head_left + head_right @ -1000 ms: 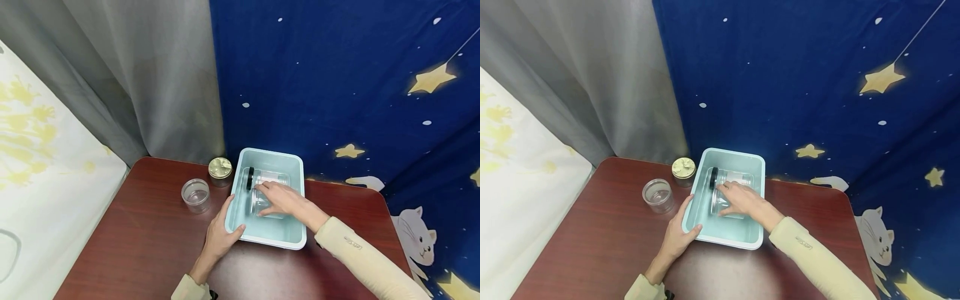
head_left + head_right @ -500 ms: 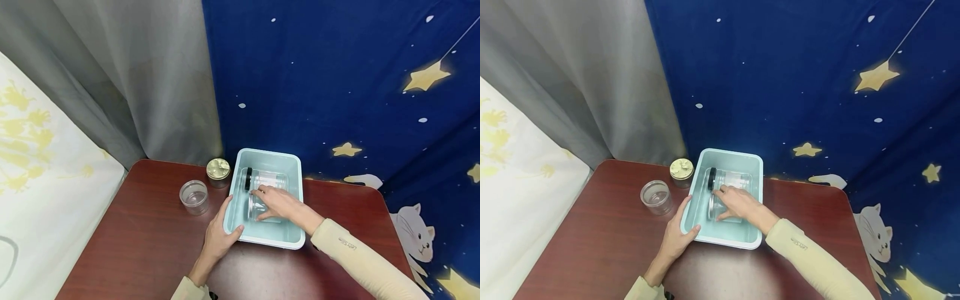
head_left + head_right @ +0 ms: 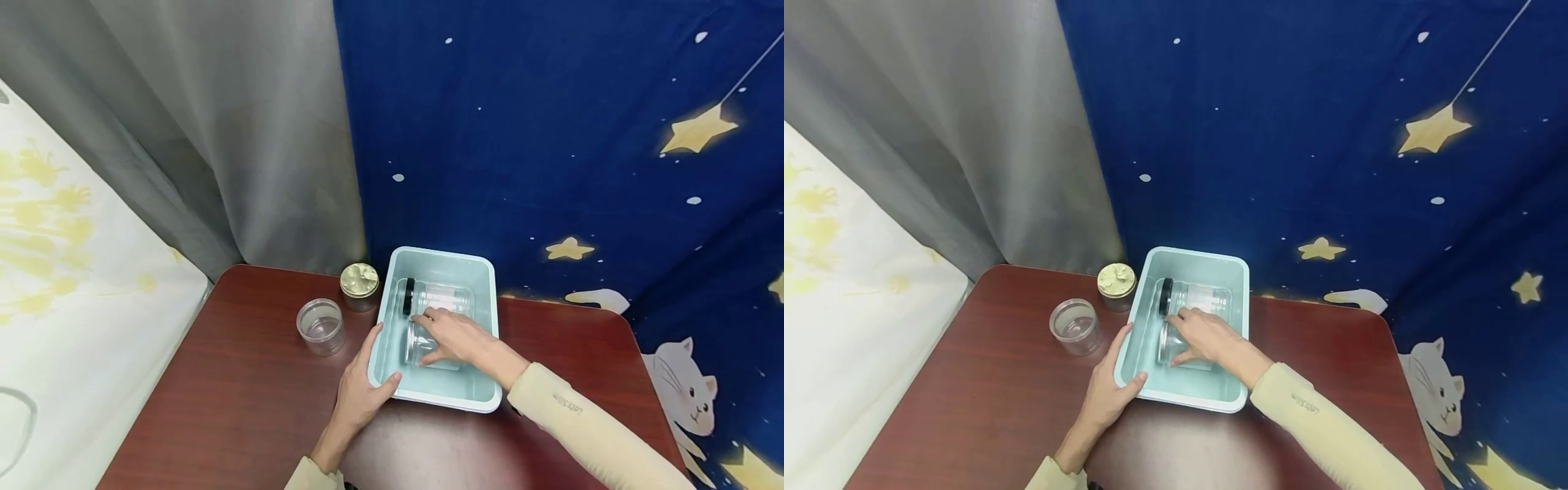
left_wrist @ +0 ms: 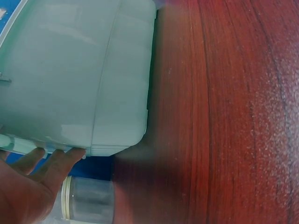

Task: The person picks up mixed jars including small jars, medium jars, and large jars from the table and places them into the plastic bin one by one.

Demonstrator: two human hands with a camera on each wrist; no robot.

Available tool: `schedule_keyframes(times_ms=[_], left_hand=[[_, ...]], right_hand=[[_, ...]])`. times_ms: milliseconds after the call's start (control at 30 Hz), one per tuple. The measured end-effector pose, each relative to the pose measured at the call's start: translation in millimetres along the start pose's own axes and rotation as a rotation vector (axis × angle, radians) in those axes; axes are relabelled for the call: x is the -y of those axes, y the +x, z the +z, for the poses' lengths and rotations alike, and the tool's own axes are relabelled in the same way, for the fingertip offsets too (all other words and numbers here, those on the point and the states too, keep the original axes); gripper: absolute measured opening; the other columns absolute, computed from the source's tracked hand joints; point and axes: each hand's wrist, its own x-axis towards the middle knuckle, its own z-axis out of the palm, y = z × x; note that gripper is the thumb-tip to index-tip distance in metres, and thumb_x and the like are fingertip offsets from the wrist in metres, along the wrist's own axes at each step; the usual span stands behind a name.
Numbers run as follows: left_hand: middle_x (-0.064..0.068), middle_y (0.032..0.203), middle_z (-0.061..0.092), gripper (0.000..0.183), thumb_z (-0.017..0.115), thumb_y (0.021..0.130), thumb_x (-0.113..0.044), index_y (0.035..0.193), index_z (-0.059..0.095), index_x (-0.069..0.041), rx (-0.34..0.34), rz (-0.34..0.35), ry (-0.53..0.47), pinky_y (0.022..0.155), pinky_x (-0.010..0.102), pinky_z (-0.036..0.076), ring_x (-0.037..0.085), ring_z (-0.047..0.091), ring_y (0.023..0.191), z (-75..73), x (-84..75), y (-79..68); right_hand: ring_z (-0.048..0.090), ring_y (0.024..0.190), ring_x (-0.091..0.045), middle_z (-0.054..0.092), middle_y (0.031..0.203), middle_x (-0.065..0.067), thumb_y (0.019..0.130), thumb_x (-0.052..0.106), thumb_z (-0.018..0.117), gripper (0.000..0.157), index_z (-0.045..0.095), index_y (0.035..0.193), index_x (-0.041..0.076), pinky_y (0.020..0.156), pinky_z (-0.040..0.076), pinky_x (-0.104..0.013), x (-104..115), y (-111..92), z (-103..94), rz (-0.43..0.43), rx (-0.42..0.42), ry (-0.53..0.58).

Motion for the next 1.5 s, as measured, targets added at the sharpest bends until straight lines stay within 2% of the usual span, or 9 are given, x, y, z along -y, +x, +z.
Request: schedule_keyframes(times_ms=[267,367,600,833,1167,1500], left_hand=[[0.008,0.14,0.056,0.091,0.077,0.076,-0.032,0.155,0.033,-0.031,0.012,0.009,-0.014,0.083,0.049,0.049,0.026,0.062,0.114,4.6,-3.7,-1.2],[0.008,0.141,0.056,0.091,0.078,0.076,-0.031,0.155,0.033,-0.032,0.011,0.005,-0.02,0.084,0.05,0.049,0.025,0.061,0.117,4.8,-3.9,-0.2],[0.013,0.14,0.057,0.091,0.078,0.075,-0.029,0.154,0.035,-0.03,0.0,0.007,-0.035,0.084,0.052,0.048,0.033,0.061,0.117,2.9,-3.3,-0.6],[0.011,0.14,0.057,0.09,0.078,0.074,-0.029,0.154,0.036,-0.03,0.001,-0.004,-0.031,0.084,0.051,0.048,0.032,0.061,0.115,2.9,-3.2,-0.6],[0.009,0.139,0.058,0.091,0.079,0.075,-0.03,0.154,0.035,-0.032,-0.011,-0.006,-0.017,0.083,0.052,0.049,0.029,0.062,0.115,0.4,-2.2,-0.2],[0.003,0.143,0.055,0.09,0.079,0.076,-0.031,0.154,0.034,-0.033,-0.008,-0.022,-0.008,0.086,0.051,0.049,0.023,0.059,0.12,0.9,-1.1,-0.2]], right_hand=[[0.062,0.1,-0.024,0.061,0.117,-0.009,0.068,0.058,0.084,0.09,0.057,0.138,0.008,0.082,0.054,-0.041,0.4,-3.7,1.7,0.035,0.007,0.005],[0.062,0.098,-0.023,0.061,0.116,-0.009,0.068,0.058,0.084,0.09,0.057,0.138,0.008,0.08,0.054,-0.04,-0.6,-2.6,0.8,0.031,0.0,-0.01],[0.062,0.094,-0.021,0.062,0.114,-0.007,0.069,0.058,0.083,0.087,0.059,0.136,0.007,0.079,0.054,-0.037,0.3,-0.4,0.9,0.013,-0.021,-0.003],[0.064,0.091,-0.023,0.064,0.112,-0.009,0.068,0.058,0.083,0.086,0.061,0.133,0.006,0.079,0.053,-0.039,-0.3,-1.1,1.3,-0.004,-0.058,-0.013],[0.064,0.098,-0.024,0.063,0.117,-0.009,0.072,0.061,0.08,0.084,0.061,0.134,0.007,0.083,0.054,-0.039,-2.9,-3.7,-1.7,0.027,-0.066,-0.001],[0.063,0.106,-0.027,0.064,0.123,-0.008,0.075,0.062,0.077,0.078,0.063,0.132,0.011,0.089,0.051,-0.043,-4.1,-10.8,-10.0,0.042,-0.134,-0.017]])
